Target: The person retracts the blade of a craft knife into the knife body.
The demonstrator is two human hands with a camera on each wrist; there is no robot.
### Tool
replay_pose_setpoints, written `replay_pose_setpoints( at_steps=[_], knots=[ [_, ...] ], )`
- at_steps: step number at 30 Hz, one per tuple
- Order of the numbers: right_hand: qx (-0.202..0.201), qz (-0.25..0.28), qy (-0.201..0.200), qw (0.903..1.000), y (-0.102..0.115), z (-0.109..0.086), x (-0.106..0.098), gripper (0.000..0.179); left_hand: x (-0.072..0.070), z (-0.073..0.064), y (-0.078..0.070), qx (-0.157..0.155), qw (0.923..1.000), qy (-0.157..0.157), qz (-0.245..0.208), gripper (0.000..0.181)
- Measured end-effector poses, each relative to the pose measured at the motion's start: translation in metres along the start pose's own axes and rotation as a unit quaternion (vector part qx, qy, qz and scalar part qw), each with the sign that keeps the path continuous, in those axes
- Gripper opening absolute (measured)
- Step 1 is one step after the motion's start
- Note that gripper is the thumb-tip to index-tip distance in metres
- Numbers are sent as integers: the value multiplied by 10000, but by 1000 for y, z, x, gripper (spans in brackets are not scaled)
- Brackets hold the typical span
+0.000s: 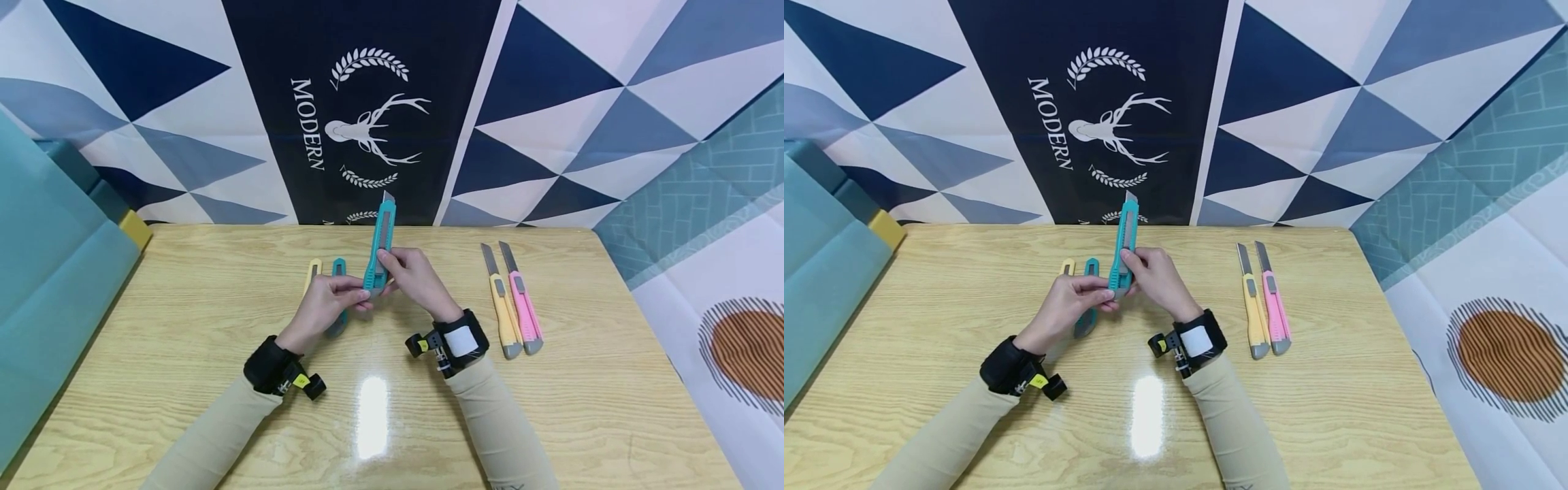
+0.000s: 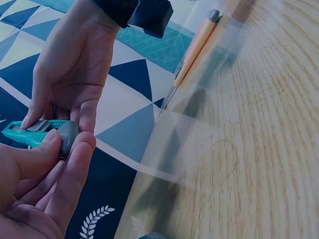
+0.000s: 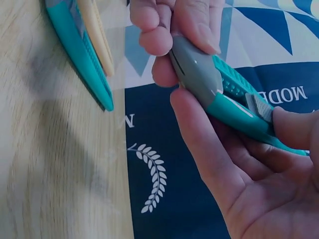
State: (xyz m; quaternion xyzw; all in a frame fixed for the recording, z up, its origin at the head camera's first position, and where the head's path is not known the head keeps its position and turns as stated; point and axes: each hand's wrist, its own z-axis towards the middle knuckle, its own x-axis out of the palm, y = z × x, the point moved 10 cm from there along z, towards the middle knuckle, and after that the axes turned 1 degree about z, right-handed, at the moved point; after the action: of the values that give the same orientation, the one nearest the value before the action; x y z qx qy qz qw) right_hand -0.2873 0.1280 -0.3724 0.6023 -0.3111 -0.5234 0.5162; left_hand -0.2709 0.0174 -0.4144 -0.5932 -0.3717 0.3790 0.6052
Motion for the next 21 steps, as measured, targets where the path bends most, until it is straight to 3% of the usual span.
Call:
replay_pose_setpoints(
  at_steps=[4,21],
  knots=[
    [-114,-25,-158,9998,-18,7,-2,31,-1,0,-1,16,10000,-2,17,19],
    [-183,-314,-12,9993,-15,7,1,20,2,-1,-5,-44,9998,97,192,20]
  ],
)
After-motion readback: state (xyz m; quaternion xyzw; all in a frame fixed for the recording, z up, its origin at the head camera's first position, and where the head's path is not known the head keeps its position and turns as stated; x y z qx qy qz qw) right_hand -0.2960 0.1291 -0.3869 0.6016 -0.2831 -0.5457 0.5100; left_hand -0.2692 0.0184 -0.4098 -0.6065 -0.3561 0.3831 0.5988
